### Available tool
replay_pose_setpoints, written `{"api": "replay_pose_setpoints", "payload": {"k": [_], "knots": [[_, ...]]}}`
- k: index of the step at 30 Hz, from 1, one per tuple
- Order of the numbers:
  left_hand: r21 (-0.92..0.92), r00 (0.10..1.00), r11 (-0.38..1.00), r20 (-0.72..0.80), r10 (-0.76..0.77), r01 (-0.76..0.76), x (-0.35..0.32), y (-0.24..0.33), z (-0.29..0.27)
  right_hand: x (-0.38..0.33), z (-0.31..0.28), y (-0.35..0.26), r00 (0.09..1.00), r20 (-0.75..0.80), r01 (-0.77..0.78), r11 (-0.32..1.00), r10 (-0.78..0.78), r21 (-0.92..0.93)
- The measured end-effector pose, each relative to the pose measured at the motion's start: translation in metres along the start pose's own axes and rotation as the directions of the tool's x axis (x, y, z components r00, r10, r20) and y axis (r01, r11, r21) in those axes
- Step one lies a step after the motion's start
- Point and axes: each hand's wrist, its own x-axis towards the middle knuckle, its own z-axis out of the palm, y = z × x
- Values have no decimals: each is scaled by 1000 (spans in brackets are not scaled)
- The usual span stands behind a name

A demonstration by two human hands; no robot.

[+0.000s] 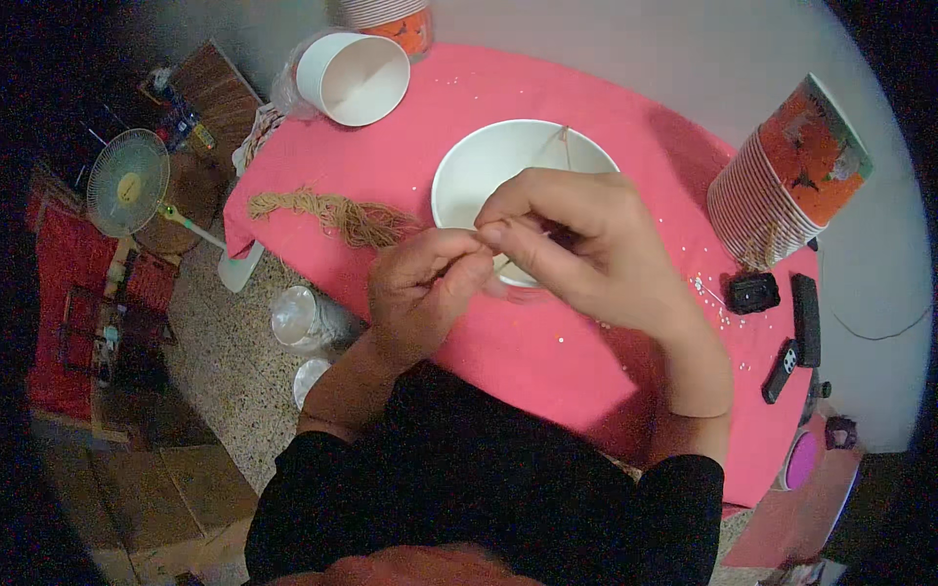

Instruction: Wrapping rubber bands around the rims of paper buckets for packaging or assembly.

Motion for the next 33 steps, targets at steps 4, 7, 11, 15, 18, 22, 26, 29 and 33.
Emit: {"api": "replay_pose_setpoints", "payload": {"k": [4,7,11,15,18,22,26,29,33], "knots": [[-9,989,992,-82,122,-123,4,2,2,0,-11,0,998,13,-68,994,67,80],[-228,994,974,-99,-43,19,6,-1,-15,0,-28,-6,975,134,-183,982,175,52],[-527,977,829,6,-214,186,12,-6,-23,-1,-28,0,969,243,-69,996,53,58],[54,980,991,-165,-111,121,13,-3,-13,1,-20,4,977,199,66,996,-75,52],[231,990,970,-129,-51,80,11,0,-7,2,-18,0,985,170,32,998,-39,47],[220,999,975,-43,-22,31,5,3,-2,4,-9,8,995,78,54,997,-58,52],[114,987,982,-76,-142,150,5,-1,-2,8,-5,23,999,19,30,1000,-30,2],[-23,978,985,-116,-173,171,8,-2,-8,15,-10,34,966,-60,233,947,-251,-222],[-200,952,946,-124,-281,253,5,-11,-19,12,-19,23,946,113,324,919,-305,-225]]}}
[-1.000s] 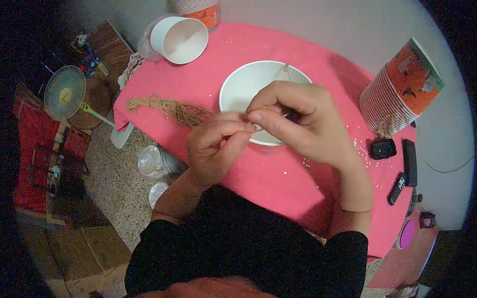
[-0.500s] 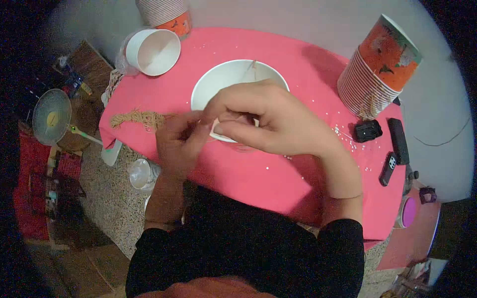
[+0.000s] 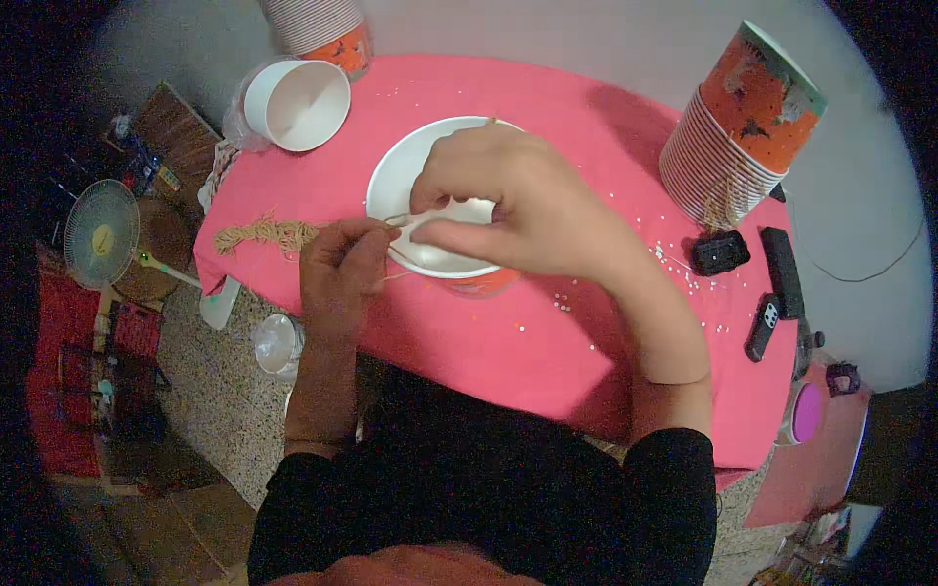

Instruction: Wrapping rubber bands around the rims of paper buckets for packaging or assembly.

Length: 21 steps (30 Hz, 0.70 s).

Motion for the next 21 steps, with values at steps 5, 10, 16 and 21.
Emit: {"api": "replay_pose_setpoints", "payload": {"k": [5,10,16,21], "knots": [[4,1000,1000,24,1,-1,2,1,3,-3,13,2,999,-38,-21,995,18,-93],[1,998,999,53,32,-32,1,4,3,-1,11,1,1000,-17,24,995,-25,-92],[146,995,987,83,53,-65,-1,2,-1,-2,-4,-7,998,51,-44,998,46,-51],[163,998,985,51,46,-53,-2,8,4,-3,-5,-6,992,104,-66,995,74,-77]]}}
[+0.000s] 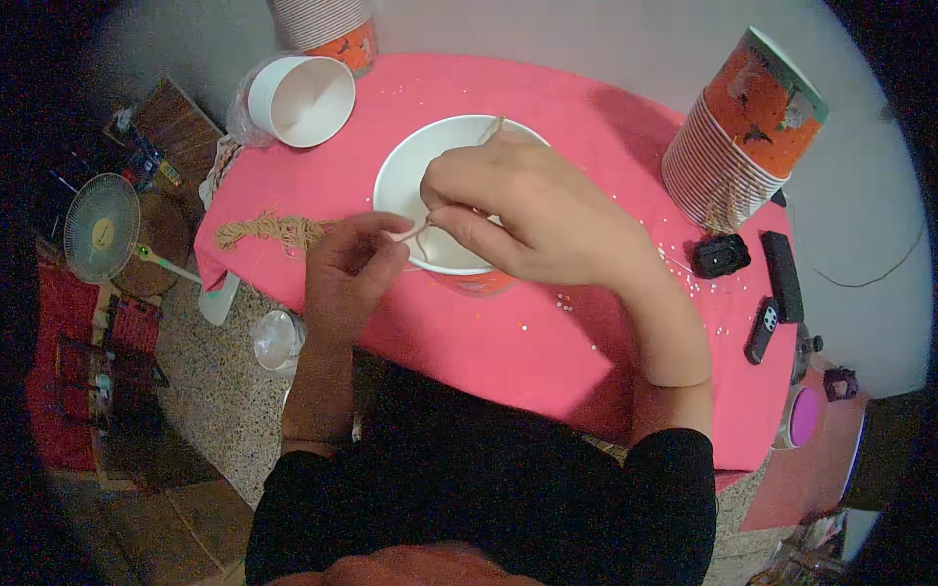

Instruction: Wrapping rubber bands around the rims of paper buckets for packaging or assembly.

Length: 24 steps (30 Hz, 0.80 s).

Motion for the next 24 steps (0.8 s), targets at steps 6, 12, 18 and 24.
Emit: {"api": "replay_pose_setpoints", "payload": {"k": [6,12,18,24], "knots": [[268,977,940,14,214,-210,1,-1,6,1,3,-1,1000,16,0,999,0,41],[141,981,977,-90,173,-159,0,-6,4,-1,-11,-1,986,-101,-125,987,135,97],[258,981,951,-41,189,-173,2,-4,5,4,5,-2,995,-95,22,1000,-24,-16],[191,986,971,-56,158,-145,-1,-3,4,2,5,2,999,-27,34,999,-33,31]]}}
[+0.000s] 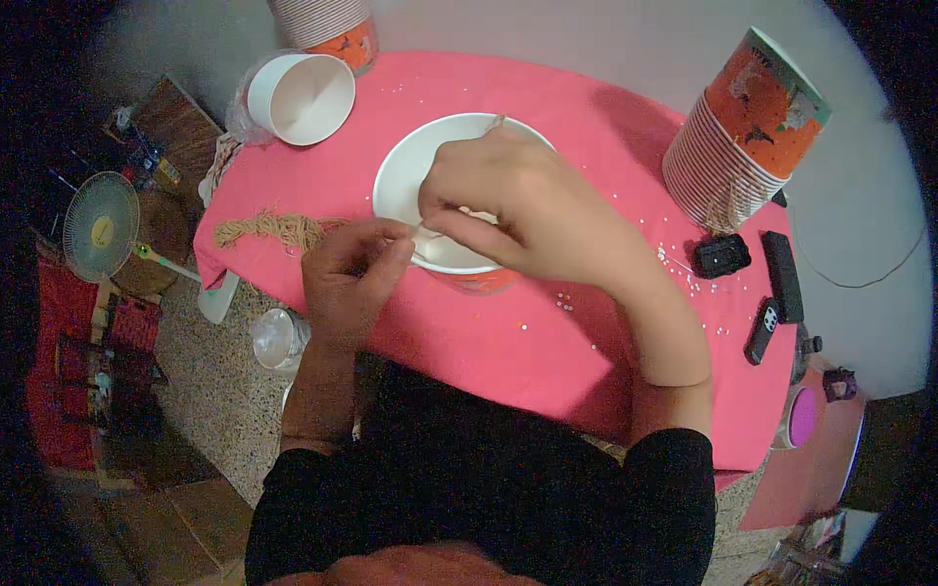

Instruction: Wrapping rubber bands around the rims of paper buckets for packaging or assembly.

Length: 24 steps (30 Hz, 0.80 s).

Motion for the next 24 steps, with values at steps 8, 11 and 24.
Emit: {"api": "replay_pose_setpoints", "payload": {"k": [8,11,24], "knots": [[-99,993,989,48,-106,110,-5,1,-5,-3,-5,-6,999,38,-33,998,31,46],[-236,971,943,117,-211,233,-8,-2,-6,1,9,-7,999,34,-17,999,16,45],[-372,977,904,115,-181,211,-17,-15,0,2,25,-2,1000,9,-16,999,16,34]]}}
